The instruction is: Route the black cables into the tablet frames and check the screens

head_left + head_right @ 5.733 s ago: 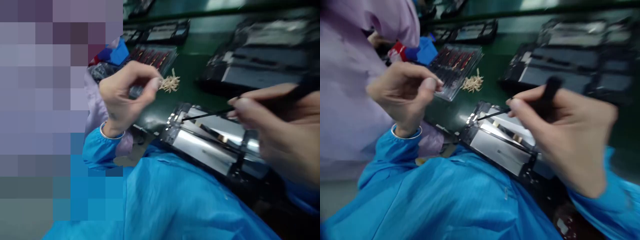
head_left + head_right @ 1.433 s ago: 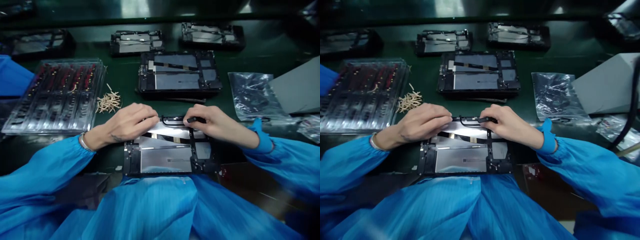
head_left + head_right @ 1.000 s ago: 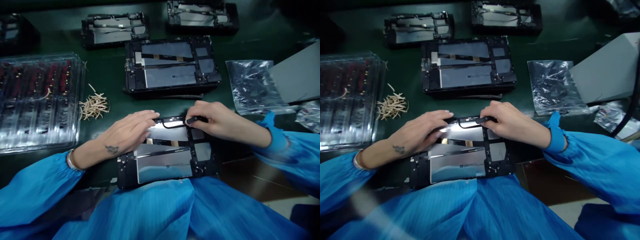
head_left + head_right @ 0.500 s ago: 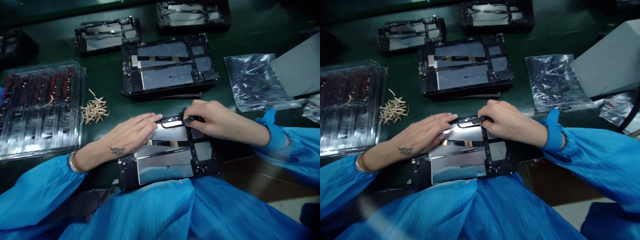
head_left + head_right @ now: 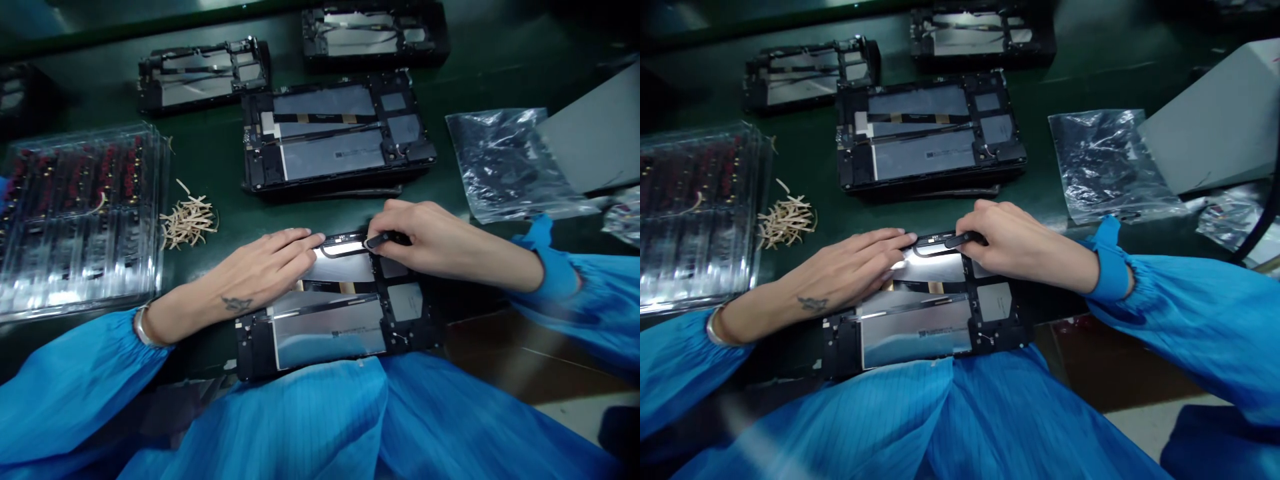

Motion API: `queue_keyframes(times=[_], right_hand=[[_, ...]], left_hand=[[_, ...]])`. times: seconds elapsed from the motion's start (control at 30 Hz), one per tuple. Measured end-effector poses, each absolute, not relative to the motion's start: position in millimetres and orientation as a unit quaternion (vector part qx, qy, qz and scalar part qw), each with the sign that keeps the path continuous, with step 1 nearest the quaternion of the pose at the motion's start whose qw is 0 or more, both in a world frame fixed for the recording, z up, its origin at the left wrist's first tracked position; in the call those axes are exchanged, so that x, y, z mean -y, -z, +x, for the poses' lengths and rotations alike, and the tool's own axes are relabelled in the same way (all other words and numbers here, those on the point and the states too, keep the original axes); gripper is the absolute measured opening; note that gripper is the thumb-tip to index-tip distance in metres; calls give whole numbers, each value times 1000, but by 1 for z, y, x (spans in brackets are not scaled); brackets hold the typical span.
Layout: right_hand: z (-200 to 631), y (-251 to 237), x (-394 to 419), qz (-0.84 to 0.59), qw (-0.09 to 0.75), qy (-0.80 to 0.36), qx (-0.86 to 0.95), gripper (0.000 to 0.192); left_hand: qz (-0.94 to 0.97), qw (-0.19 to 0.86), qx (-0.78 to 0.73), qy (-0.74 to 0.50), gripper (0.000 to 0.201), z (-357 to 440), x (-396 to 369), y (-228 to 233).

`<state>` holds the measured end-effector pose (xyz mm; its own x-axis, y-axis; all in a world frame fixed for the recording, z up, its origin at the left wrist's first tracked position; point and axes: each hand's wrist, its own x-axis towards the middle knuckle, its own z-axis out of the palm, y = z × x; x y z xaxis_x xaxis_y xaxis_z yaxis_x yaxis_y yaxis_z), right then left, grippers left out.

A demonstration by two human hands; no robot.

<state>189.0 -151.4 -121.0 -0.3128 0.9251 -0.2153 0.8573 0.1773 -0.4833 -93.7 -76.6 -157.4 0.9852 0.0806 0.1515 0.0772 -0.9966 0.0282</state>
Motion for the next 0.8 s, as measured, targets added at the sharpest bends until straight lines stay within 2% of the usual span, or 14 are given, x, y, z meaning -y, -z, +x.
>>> queue_keyframes(times=[0.13,0.43,0.8], right_hand=[[190,119,152,-594,72,-281,750,18],[182,117,154,-586,51,-221,778,14],[180,117,155,-591,29,-214,777,12]], left_hand=[[996,-15,-7,-93,27,-95,75,155],[993,-38,21,-111,42,-94,72,153],[987,-107,45,-112,36,-88,77,142]])
